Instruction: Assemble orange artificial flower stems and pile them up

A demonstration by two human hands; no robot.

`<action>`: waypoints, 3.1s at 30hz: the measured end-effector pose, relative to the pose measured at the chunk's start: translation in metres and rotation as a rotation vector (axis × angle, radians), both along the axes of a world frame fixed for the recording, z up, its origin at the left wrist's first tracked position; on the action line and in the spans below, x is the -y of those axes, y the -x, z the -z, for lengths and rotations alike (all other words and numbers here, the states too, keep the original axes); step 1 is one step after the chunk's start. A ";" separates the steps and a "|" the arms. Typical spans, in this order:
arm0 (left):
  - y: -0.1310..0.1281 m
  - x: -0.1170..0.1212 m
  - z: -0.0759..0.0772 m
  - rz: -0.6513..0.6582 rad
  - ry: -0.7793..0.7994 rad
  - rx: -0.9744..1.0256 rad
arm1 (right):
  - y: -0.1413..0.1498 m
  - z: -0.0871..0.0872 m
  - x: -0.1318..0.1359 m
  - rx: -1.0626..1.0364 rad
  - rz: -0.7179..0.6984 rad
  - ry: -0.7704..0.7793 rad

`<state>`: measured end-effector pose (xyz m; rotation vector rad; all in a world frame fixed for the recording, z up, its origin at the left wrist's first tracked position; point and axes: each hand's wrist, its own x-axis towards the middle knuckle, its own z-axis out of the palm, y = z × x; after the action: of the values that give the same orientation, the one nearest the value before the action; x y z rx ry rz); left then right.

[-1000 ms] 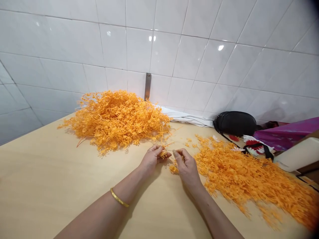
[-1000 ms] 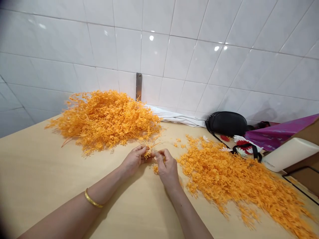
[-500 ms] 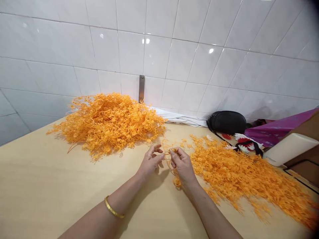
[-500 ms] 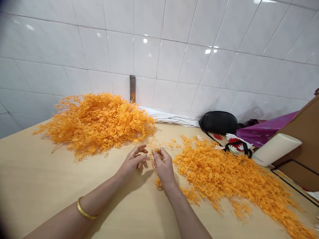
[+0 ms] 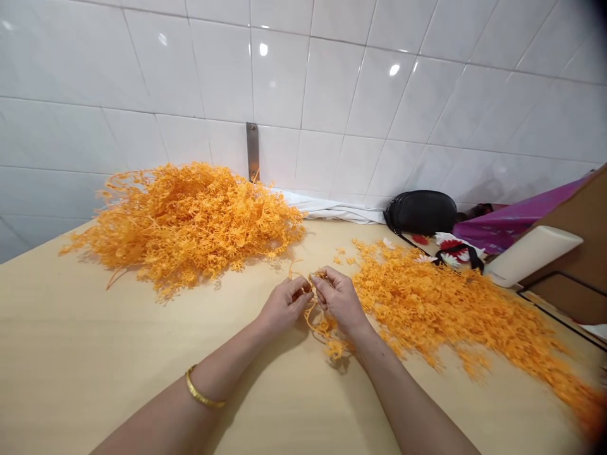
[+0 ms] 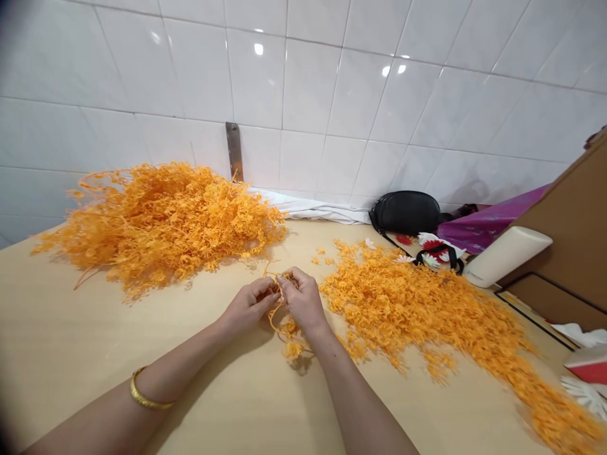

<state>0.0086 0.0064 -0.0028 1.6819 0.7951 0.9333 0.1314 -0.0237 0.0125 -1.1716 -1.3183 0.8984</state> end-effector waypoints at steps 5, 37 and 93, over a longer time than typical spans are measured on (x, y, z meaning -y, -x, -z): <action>0.004 -0.003 0.000 0.027 -0.274 -0.239 | -0.017 -0.005 -0.005 0.177 0.379 -0.129; 0.026 0.044 -0.027 -0.055 0.179 -0.471 | -0.012 0.021 0.129 0.914 0.230 -0.021; 0.010 0.004 -0.004 0.083 0.858 0.705 | -0.077 -0.034 0.064 0.546 0.460 -0.020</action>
<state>-0.0016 0.0020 0.0009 0.5702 0.5093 0.8622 0.2082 -0.0881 0.0461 -1.6888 -1.3818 0.2321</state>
